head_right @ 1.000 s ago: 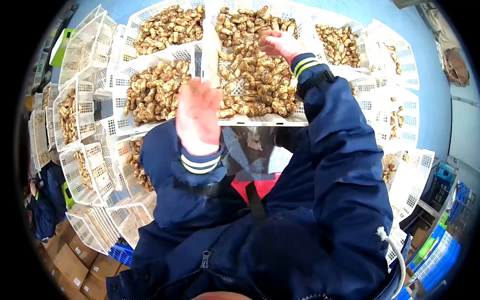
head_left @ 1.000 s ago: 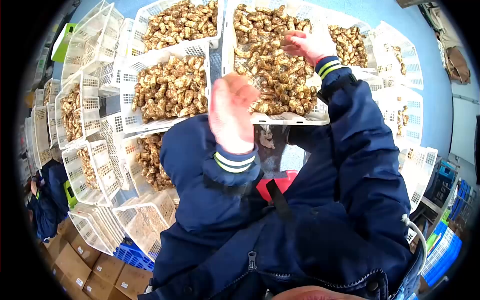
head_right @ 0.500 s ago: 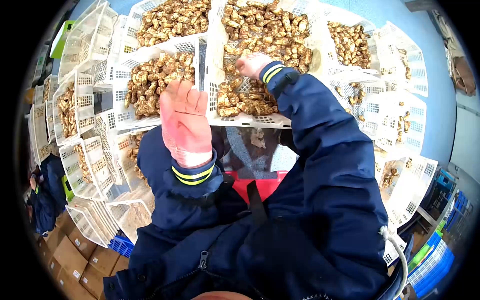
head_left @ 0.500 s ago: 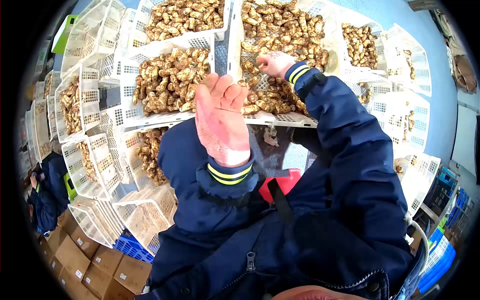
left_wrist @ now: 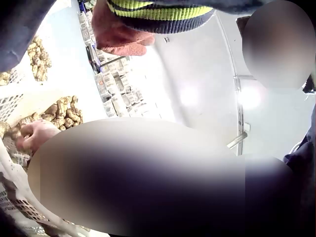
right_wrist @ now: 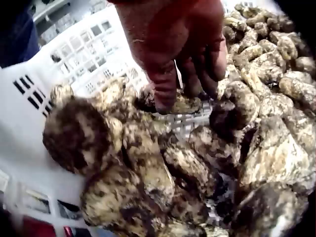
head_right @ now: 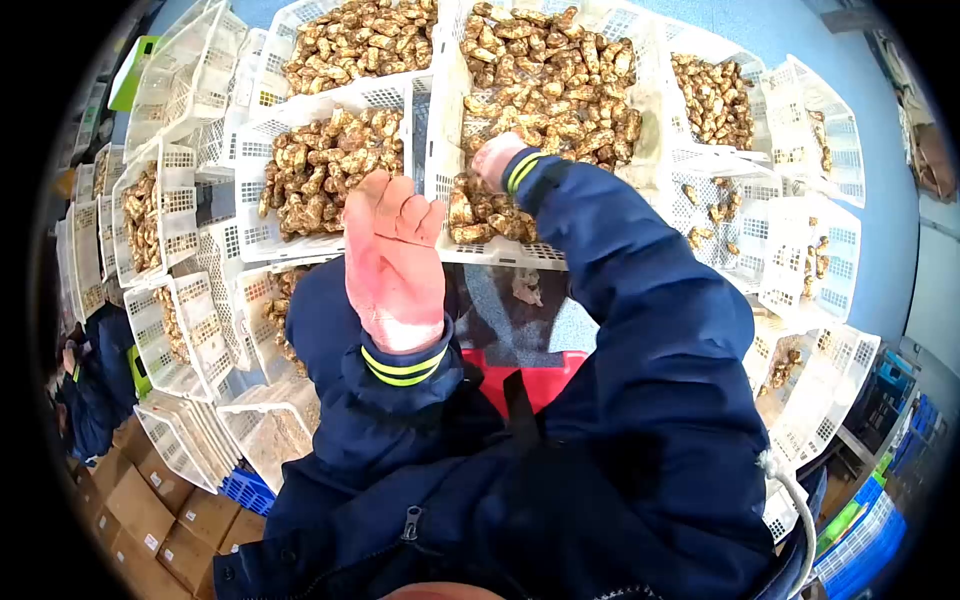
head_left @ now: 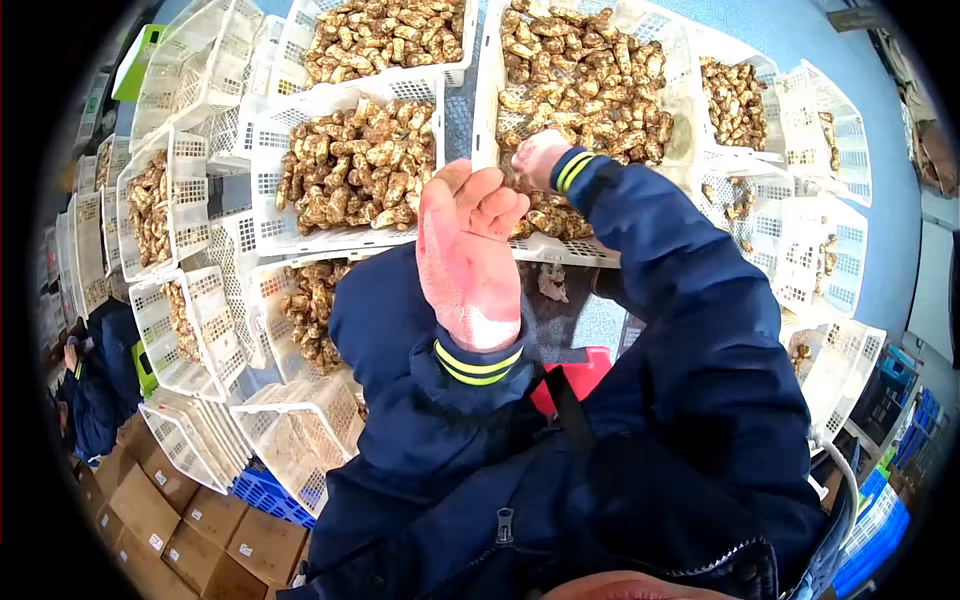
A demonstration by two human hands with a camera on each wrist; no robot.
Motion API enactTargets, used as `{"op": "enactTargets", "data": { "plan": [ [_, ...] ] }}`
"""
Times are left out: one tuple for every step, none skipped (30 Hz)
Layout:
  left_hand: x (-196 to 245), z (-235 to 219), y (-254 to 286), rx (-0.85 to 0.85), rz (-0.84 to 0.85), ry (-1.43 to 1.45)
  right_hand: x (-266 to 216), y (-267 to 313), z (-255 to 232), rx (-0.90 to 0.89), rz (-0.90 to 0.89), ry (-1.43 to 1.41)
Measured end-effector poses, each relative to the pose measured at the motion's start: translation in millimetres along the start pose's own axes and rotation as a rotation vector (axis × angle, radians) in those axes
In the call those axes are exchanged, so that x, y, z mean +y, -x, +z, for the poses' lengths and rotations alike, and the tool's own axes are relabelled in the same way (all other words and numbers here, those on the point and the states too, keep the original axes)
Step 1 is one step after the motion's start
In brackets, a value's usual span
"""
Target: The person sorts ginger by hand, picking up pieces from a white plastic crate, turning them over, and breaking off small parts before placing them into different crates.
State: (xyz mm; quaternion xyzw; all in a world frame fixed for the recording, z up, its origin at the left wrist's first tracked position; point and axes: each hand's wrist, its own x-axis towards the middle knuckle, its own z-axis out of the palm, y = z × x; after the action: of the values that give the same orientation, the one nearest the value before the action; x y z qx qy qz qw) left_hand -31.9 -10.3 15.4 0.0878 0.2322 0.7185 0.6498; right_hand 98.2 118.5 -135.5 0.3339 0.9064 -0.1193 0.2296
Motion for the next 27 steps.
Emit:
{"op": "enactTargets", "data": {
  "plan": [
    [-0.7, 1.5, 1.5, -0.019, 0.012, 0.008, 3.0, 9.2, -30.4, -0.215, 0.088, -0.165],
    [-1.7, 7.6, 3.7, 0.011, 0.06, -0.047, 10.6, 18.8, -35.7, -0.105, 0.139, -0.341],
    [-1.5, 8.4, 3.9, 0.001, 0.067, -0.034, 20.9, 34.3, -41.8, 0.01, 0.19, -0.511],
    [-1.8, 6.4, 2.0, 0.053, 0.028, -0.061, 30.8, 47.3, -37.9, 0.086, 0.21, -0.873],
    [-2.4, 4.4, 0.8, 0.101, -0.017, -0.089, 39.1, 55.4, -33.9, 0.03, 0.248, -1.265],
    [-2.7, 2.5, 0.4, 0.056, -0.043, -0.042, 40.8, 64.1, -25.9, 0.123, 0.138, -1.639],
    [-4.7, 1.7, 0.4, 0.062, -0.049, -0.058, 39.9, 73.9, -21.3, 0.225, 0.004, -2.006],
    [-5.8, 2.4, 0.2, 0.078, -0.07, -0.068, 22.3, 96.9, -49.6, 0.266, -0.021, -2.021],
    [-6.9, 3.6, 0.1, 0.095, -0.087, -0.079, 18.6, 103.8, -48.2, 0.323, -0.222, -2.078],
    [-9.2, 4.0, 0.3, 0.083, -0.083, -0.072, 4.8, 113.3, -60.6, 0.38, -0.255, -2.089],
    [-11.3, 3.0, 0.2, 0.086, -0.087, -0.09, -7.5, 119.2, -71.3, 0.435, -0.292, -2.101],
    [-12.7, 1.2, -0.1, 0.09, -0.089, -0.111, -9.0, 117.5, -68.6, 0.446, -0.335, -2.191],
    [-13.5, -1.5, -0.8, 0.053, -0.062, -0.123, -19.7, 114.2, -73.4, 0.553, -0.428, -2.198],
    [-15.6, -4.3, -2.7, 0.057, -0.067, -0.14, -25.8, 117.4, -77.9, 0.591, -0.306, -2.198],
    [-17.9, -7.6, -2.9, 0.064, -0.074, -0.155, -31.5, 121.6, -82.4, 0.626, -0.18, -2.194],
    [-18.4, -7.1, -0.9, 0.084, -0.054, -0.177, -30.9, 122.4, -82.6, 0.621, -0.194, -2.229],
    [-17.4, -8.1, -1.3, 0.086, -0.049, -0.176, -28.3, 124.9, -82.2, 0.614, -0.206, -2.266],
    [-16.7, -9.1, -3.0, 0.094, -0.053, -0.183, -24.2, 129.2, -81.7, 0.611, -0.134, -2.213],
    [-16.4, -10.7, -4.1, 0.104, -0.057, -0.19, -26.2, 138.6, -90.7, 0.645, -0.044, -2.163],
    [-12.9, -7.3, -1.5, 0.114, -0.043, -0.197, -5.0, 133.6, -71.9, 0.537, -0.115, -2.271],
    [-9.5, -7.4, -1.0, 0.12, -0.041, -0.195, 16.9, 126.2, -50.3, 0.423, -0.187, -2.375],
    [-4.4, -5.7, -1.4, 0.111, -0.027, -0.139, 20.7, 125.9, -46.6, 0.416, -0.183, -2.373],
    [-0.2, -4.0, -1.5, 0.102, -0.017, -0.085, 24.7, 126.0, -41.9, 0.421, 0.154, -2.334],
    [4.3, -3.0, 0.3, 0.097, 0.015, -0.079, 28.8, 124.0, -37.0, 0.422, 0.486, -2.262],
    [9.9, -2.3, -0.2, 0.076, 0.024, -0.015, 34.0, 115.3, -37.0, 0.309, 0.681, -2.019],
    [12.5, -1.3, -0.5, 0.087, 0.034, -0.022, 39.2, 105.0, -36.4, 0.374, 0.53, -2.095],
    [15.1, -0.7, -0.5, 0.102, 0.043, -0.031, 42.9, 90.5, -34.3, 0.434, 0.375, -2.168]
  ]
}}
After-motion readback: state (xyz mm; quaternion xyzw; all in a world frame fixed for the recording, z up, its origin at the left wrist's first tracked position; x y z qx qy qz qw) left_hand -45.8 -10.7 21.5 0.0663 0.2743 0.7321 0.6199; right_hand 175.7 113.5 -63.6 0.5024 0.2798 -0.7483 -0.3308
